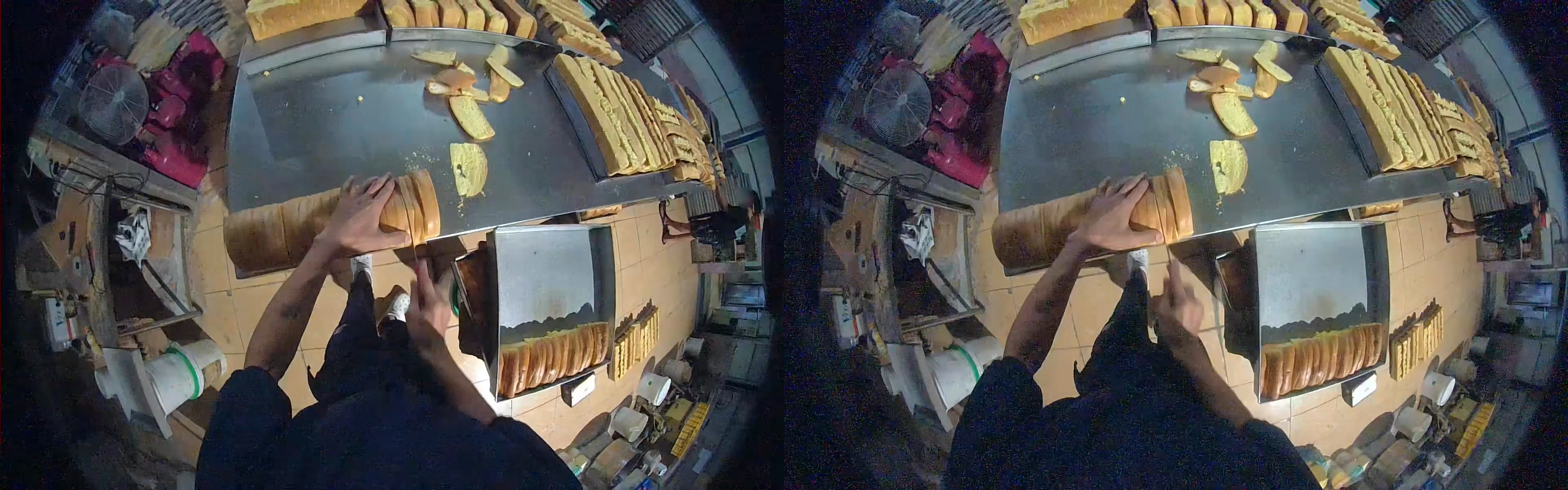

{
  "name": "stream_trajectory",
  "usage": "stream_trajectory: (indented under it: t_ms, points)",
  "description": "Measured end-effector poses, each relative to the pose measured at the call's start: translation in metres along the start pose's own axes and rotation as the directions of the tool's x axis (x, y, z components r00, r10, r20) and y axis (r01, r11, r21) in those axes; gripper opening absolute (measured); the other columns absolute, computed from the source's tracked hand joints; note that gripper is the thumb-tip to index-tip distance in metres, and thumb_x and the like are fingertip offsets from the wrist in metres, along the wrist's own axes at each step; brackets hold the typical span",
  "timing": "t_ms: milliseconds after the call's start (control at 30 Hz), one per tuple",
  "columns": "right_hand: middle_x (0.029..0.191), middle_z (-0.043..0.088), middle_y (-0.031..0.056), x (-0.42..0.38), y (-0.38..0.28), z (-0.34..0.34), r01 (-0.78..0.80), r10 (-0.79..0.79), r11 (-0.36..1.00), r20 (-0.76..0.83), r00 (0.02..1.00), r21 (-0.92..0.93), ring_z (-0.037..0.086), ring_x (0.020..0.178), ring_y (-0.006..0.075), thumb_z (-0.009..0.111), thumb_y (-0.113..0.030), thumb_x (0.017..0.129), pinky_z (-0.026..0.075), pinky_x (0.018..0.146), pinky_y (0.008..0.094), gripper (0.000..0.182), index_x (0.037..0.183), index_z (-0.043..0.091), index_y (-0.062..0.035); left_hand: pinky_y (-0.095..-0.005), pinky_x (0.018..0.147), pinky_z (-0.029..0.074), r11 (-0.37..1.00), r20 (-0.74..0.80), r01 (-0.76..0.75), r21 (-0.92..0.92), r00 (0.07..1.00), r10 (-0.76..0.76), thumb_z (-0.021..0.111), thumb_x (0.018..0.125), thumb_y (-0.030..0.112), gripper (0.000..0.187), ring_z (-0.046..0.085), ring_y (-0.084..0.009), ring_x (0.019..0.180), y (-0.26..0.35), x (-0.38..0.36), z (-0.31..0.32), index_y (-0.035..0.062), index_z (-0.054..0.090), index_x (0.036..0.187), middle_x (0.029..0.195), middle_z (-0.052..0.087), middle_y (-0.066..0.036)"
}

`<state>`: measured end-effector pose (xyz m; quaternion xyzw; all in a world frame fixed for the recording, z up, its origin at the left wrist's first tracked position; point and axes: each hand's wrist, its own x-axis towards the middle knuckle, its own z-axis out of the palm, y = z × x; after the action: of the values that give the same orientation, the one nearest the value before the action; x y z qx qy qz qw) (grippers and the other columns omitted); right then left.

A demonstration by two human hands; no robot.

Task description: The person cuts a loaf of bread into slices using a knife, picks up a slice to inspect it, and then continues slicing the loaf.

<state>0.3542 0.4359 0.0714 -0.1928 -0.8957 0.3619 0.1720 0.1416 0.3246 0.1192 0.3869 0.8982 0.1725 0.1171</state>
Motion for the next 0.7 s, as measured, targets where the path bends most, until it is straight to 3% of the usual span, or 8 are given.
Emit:
stream_trajectory:
  t_ms: [133,267,333,433,500,567,667,700]
  points:
    - [0.082,0.065,0.0249,0.012,-0.01,0.004,-0.061,0.06,0.997,0.015,0.998,0.054,0.064,0.065,0.0421,0.057,-0.021,0.099,0.05,0.056,0.0499,0.041,0.139,0.055,-0.0136,-0.0566,0.121,0.013,0.999,0.033,0.034,0.024,0.999,-0.035,0.067,0.072,0.069,0.114,0.03,-0.0371,0.146,0.001,0.0,-0.002,-0.005,0.03,0.15,0.157,0.032,-0.022]
    - [0.083,0.066,0.0261,0.014,-0.007,0.005,-0.003,0.003,1.0,-0.007,1.0,-0.005,0.063,0.06,0.0397,0.057,-0.021,0.099,0.048,0.051,0.0474,0.037,0.134,0.061,-0.0117,-0.0567,0.121,0.013,0.999,0.041,0.027,0.038,0.999,-0.028,0.067,0.071,0.07,0.116,0.033,-0.0368,0.144,0.002,-0.001,-0.003,-0.0051,0.03,0.15,0.156,0.033,-0.022]
    - [0.08,0.066,0.0252,-0.01,0.0,-0.004,0.14,-0.12,0.977,-0.13,0.984,0.16,0.061,0.056,0.0381,0.057,-0.02,0.098,0.047,0.049,0.0461,0.037,0.134,0.061,-0.0095,-0.0565,0.121,0.014,0.999,0.055,0.031,0.044,0.998,-0.034,0.067,0.07,0.07,0.116,0.034,-0.0367,0.144,0.002,0.0,-0.005,-0.0053,0.03,0.15,0.156,0.034,-0.022]
    - [0.102,0.069,0.0219,0.016,-0.008,0.007,-0.1,0.095,0.994,0.119,0.988,0.042,0.068,0.083,0.0357,0.059,-0.013,0.098,0.054,0.07,0.0424,0.041,0.139,0.056,-0.0065,-0.0571,0.12,0.014,1.0,0.011,0.024,0.009,1.0,-0.024,0.071,0.07,0.066,0.113,0.031,-0.0379,0.145,-0.001,0.002,-0.004,-0.0046,0.032,0.149,0.155,0.034,-0.023]
    - [0.115,0.07,0.0215,0.05,-0.031,-0.005,-0.353,0.338,0.935,0.326,0.883,-0.011,0.07,0.101,0.0336,0.057,-0.014,0.1,0.056,0.083,0.0402,0.04,0.138,0.056,-0.0045,-0.0574,0.12,0.014,1.0,-0.004,0.018,-0.024,1.0,-0.018,0.072,0.071,0.064,0.111,0.03,-0.0386,0.145,0.002,-0.003,0.002,-0.0042,0.033,0.149,0.155,0.034,-0.023]
    - [0.093,0.067,0.0235,0.01,0.002,0.005,-0.15,0.142,0.987,0.133,0.981,0.049,0.066,0.076,0.0384,0.057,-0.019,0.098,0.052,0.065,0.0461,0.042,0.139,0.055,-0.0114,-0.0574,0.12,0.013,1.0,-0.007,0.009,-0.027,1.0,-0.009,0.072,0.071,0.063,0.111,0.029,-0.0381,0.146,0.001,-0.001,-0.001,-0.0041,0.032,0.15,0.156,0.033,-0.023]
    - [0.084,0.066,0.0248,-0.004,-0.002,0.006,0.007,-0.001,0.995,-0.067,0.998,0.099,0.065,0.067,0.0406,0.058,-0.022,0.098,0.05,0.058,0.0491,0.041,0.138,0.057,-0.0187,-0.0577,0.12,0.014,0.999,0.041,0.04,-0.001,0.998,-0.04,0.071,0.072,0.063,0.111,0.029,-0.0371,0.146,0.002,0.0,-0.005,-0.0049,0.031,0.15,0.156,0.034,-0.022]
    - [0.085,0.066,0.0246,0.004,0.002,0.01,-0.05,0.05,0.998,-0.006,0.999,0.042,0.066,0.067,0.0402,0.059,-0.022,0.097,0.051,0.058,0.049,0.041,0.138,0.058,-0.0189,-0.0578,0.12,0.013,1.0,0.007,0.027,-0.015,1.0,-0.026,0.072,0.071,0.064,0.113,0.03,-0.0375,0.145,-0.001,0.0,0.001,-0.0051,0.03,0.15,0.156,0.032,-0.024]
